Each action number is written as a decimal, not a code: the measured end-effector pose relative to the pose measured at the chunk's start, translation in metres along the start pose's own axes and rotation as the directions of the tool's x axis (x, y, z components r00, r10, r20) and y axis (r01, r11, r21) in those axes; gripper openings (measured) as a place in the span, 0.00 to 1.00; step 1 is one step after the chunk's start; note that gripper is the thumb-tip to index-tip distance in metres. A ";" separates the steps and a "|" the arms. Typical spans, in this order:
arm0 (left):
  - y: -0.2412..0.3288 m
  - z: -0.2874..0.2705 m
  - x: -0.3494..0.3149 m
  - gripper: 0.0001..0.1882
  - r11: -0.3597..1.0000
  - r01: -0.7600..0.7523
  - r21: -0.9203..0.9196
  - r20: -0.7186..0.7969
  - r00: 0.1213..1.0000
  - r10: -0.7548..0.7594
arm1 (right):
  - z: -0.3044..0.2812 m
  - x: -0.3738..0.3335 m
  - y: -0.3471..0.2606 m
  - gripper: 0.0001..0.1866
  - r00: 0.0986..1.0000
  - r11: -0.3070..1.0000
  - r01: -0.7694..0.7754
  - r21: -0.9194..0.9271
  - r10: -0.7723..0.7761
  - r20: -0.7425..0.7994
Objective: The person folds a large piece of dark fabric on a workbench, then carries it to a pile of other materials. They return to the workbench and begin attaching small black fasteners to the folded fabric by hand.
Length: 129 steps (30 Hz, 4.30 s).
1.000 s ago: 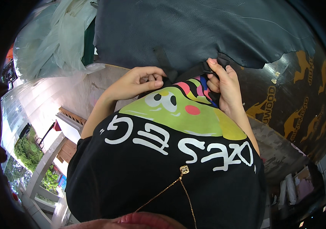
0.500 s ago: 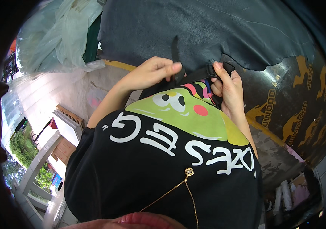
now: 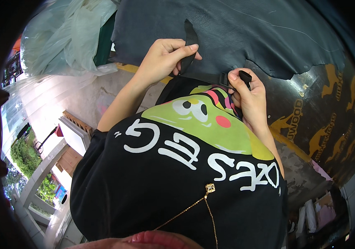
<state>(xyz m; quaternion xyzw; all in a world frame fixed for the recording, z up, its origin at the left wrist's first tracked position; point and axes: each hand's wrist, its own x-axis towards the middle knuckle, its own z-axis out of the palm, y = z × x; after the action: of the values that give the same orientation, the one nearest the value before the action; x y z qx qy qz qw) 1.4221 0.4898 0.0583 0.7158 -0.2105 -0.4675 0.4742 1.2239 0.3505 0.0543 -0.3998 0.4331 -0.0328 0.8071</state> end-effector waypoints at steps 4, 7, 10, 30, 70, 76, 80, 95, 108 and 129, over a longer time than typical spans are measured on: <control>0.001 -0.001 0.001 0.17 0.996 -0.082 -0.041 -0.065 0.995 0.079 | 0.003 0.001 0.001 0.08 1.000 0.999 -0.005 -0.037 0.005 0.000; 0.003 0.001 0.004 0.17 0.994 -0.093 -0.062 -0.073 0.993 0.089 | 0.001 0.001 0.001 0.08 1.000 0.999 0.000 -0.036 0.001 0.018; 0.007 0.005 0.006 0.17 0.996 -0.070 -0.063 -0.094 0.993 0.064 | 0.002 0.000 0.000 0.08 0.999 1.000 -0.007 0.003 0.007 0.034; 0.026 0.048 0.062 0.15 0.992 -0.103 0.076 0.102 0.990 0.095 | -0.006 0.004 0.002 0.07 0.998 0.979 0.045 0.198 -0.053 0.037; 0.008 0.032 0.015 0.23 0.909 0.386 -0.159 0.484 0.833 -0.269 | -0.032 0.002 -0.024 0.13 0.968 0.979 0.154 0.134 -0.177 0.178; 0.006 0.042 0.022 0.23 0.907 0.351 -0.232 0.451 0.865 -0.219 | -0.026 0.003 -0.018 0.13 0.962 0.976 0.207 -0.068 -0.190 0.198; 0.003 0.044 0.019 0.21 0.903 0.365 -0.227 0.569 0.802 -0.181 | -0.021 0.004 -0.018 0.13 0.988 0.992 0.096 0.084 -0.105 0.115; -0.011 0.067 0.035 0.21 0.857 0.496 -0.141 0.663 0.690 -0.291 | -0.048 -0.005 -0.023 0.08 0.968 0.944 0.247 -0.219 -0.231 0.097; -0.011 0.069 0.025 0.10 0.799 0.367 -0.477 0.395 0.901 -0.178 | -0.001 0.023 -0.009 0.10 0.976 0.960 0.206 -0.190 -0.186 0.118; -0.019 0.024 -0.013 0.18 0.978 0.163 -0.131 0.365 0.925 -0.105 | -0.012 0.023 0.010 0.08 0.997 0.962 0.061 0.267 -0.074 0.036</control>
<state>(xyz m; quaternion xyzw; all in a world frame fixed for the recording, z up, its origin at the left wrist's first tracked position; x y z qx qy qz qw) 1.3922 0.4964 0.0452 0.5918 -0.2054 -0.6362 0.4504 1.2266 0.3410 0.0289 -0.3031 0.3924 -0.1089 0.8616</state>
